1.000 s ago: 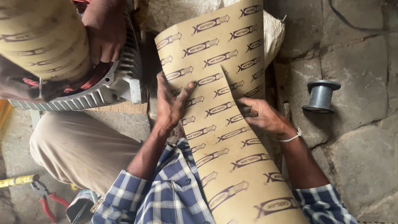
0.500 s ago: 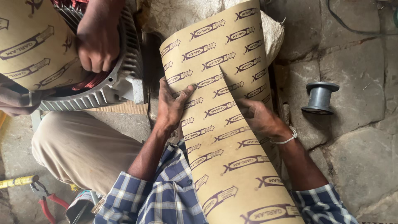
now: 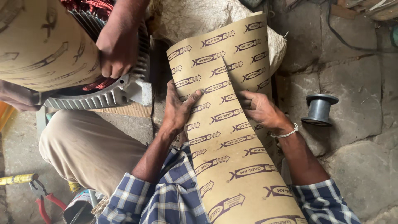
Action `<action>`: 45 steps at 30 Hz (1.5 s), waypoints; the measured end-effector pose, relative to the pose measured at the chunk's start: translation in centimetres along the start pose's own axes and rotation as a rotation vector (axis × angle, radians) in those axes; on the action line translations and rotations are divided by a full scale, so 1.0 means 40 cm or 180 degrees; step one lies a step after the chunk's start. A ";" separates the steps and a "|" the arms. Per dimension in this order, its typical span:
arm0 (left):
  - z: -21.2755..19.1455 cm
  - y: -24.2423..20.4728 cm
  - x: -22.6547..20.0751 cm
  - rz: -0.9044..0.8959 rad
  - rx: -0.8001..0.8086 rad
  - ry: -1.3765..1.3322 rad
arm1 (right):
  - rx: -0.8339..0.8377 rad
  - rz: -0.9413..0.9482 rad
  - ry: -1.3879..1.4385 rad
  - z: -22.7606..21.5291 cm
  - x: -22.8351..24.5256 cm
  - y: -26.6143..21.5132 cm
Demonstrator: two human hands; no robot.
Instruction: The person cuts a long strip from a roll of branded cardboard using scissors. They hold the roll steady with one hand and cut along its length with the other. A second person is visible nearby, working on a motor stator.
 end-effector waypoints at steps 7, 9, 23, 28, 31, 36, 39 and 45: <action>0.000 -0.011 -0.002 -0.0097 0.0030 0.0117 | -0.0120 -0.0560 -0.0608 -0.048 0.035 0.067; 0.008 -0.012 -0.012 0.0007 0.0045 -0.0031 | -0.0213 -0.0594 -0.0703 -0.071 0.032 0.087; -0.001 -0.017 -0.020 -0.0076 -0.0014 -0.0253 | 0.0172 -0.0602 -0.0327 -0.066 0.060 0.132; 0.020 -0.012 -0.019 0.0251 0.0164 -0.0499 | -0.0158 -0.0572 -0.0480 -0.145 0.038 0.196; 0.006 -0.006 0.004 0.0208 0.0119 -0.0522 | -0.0272 -0.0535 -0.0792 -0.198 -0.009 0.233; -0.003 -0.005 -0.024 0.0654 0.0270 -0.0414 | -0.0429 -0.2714 -0.3665 -0.169 0.004 0.199; -0.020 -0.001 -0.053 0.0595 -0.0001 -0.0204 | -0.0594 -0.1434 -0.1898 -0.225 -0.014 0.282; -0.042 0.008 -0.064 0.0345 -0.0141 -0.0440 | -0.0442 -0.0956 0.0144 -0.223 -0.072 0.284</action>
Point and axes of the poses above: each hand's wrist, its own y-axis towards the middle knuckle, its own z-axis out of the palm, x = y × z, the point moved 9 cm from there along y, towards the middle knuckle, and after that the axes turned 7 degrees about z, right-handed, at the moved point
